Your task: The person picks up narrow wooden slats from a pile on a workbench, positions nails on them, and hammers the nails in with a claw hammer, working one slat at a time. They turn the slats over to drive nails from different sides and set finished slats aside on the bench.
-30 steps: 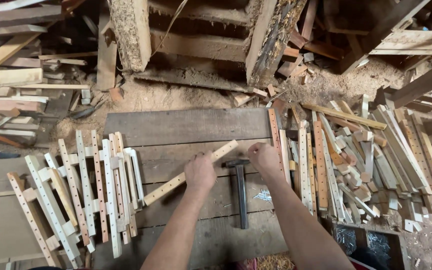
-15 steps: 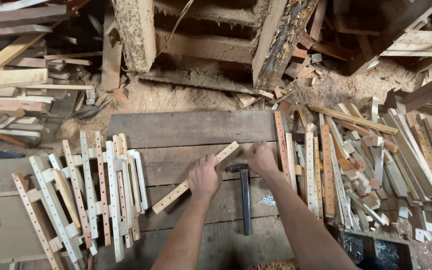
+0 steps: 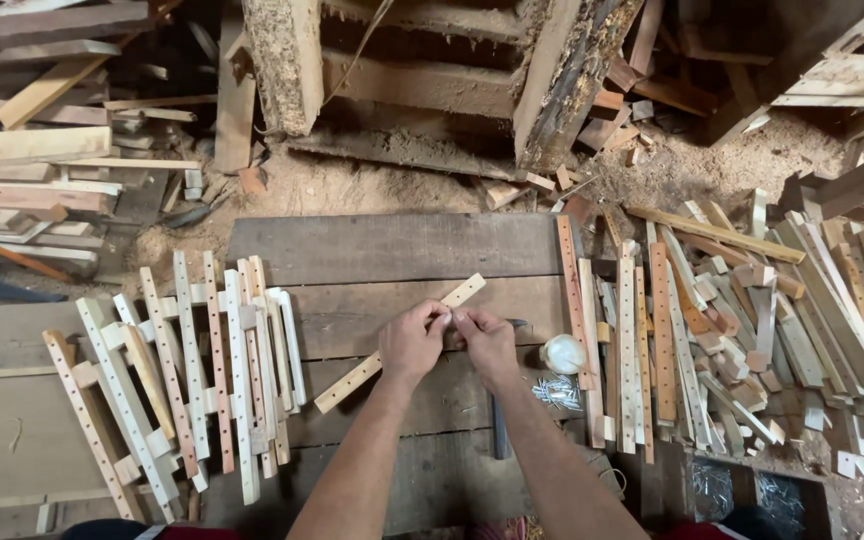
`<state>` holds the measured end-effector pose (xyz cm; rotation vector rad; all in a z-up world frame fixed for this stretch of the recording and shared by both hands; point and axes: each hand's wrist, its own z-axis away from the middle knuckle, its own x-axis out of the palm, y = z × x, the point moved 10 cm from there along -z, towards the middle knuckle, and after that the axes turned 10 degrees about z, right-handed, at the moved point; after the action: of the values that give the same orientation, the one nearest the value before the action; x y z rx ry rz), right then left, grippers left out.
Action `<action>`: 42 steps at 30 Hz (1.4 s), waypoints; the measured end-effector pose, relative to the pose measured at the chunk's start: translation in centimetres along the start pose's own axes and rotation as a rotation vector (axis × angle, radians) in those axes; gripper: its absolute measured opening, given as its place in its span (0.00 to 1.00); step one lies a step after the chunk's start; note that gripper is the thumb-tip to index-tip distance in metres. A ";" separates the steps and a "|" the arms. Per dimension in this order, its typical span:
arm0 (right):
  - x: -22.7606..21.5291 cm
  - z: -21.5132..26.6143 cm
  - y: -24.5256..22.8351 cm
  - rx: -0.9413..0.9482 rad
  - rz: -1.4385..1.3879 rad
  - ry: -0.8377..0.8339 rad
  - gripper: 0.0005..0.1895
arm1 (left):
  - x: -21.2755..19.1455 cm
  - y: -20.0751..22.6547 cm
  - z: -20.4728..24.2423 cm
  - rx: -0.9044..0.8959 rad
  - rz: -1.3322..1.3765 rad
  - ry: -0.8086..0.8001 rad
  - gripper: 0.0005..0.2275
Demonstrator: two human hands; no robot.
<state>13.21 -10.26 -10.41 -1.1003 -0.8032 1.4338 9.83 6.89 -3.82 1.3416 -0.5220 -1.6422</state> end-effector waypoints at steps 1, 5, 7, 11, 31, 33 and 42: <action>0.1 -0.1 0.2 -0.001 0.000 -0.001 0.06 | -0.1 0.0 0.0 0.000 0.000 0.001 0.05; 0.3 -0.1 0.6 0.065 0.058 -0.043 0.06 | -0.5 0.5 0.2 -0.010 0.048 0.001 0.07; -0.6 0.4 -0.4 0.066 0.123 -0.054 0.06 | -0.7 0.9 0.3 -0.016 0.051 0.011 0.07; -5.3 3.1 -3.8 -0.180 0.845 0.193 0.14 | -0.8 0.8 0.4 -0.061 0.027 0.068 0.07; -7.9 9.7 -4.7 0.073 0.581 0.084 0.20 | 0.0 0.2 -0.3 0.097 0.024 0.136 0.08; -5.9 13.0 -11.0 -0.226 0.316 0.030 0.20 | 0.8 -0.8 -1.1 0.124 0.030 0.135 0.08; -4.2 11.8 -7.1 -0.241 0.811 -0.034 0.20 | -0.1 0.4 -0.1 0.204 -0.021 0.201 0.10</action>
<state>4.51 -12.06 0.87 -1.7063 -0.5757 2.0563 10.11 6.77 -3.52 1.6463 -0.5680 -1.4803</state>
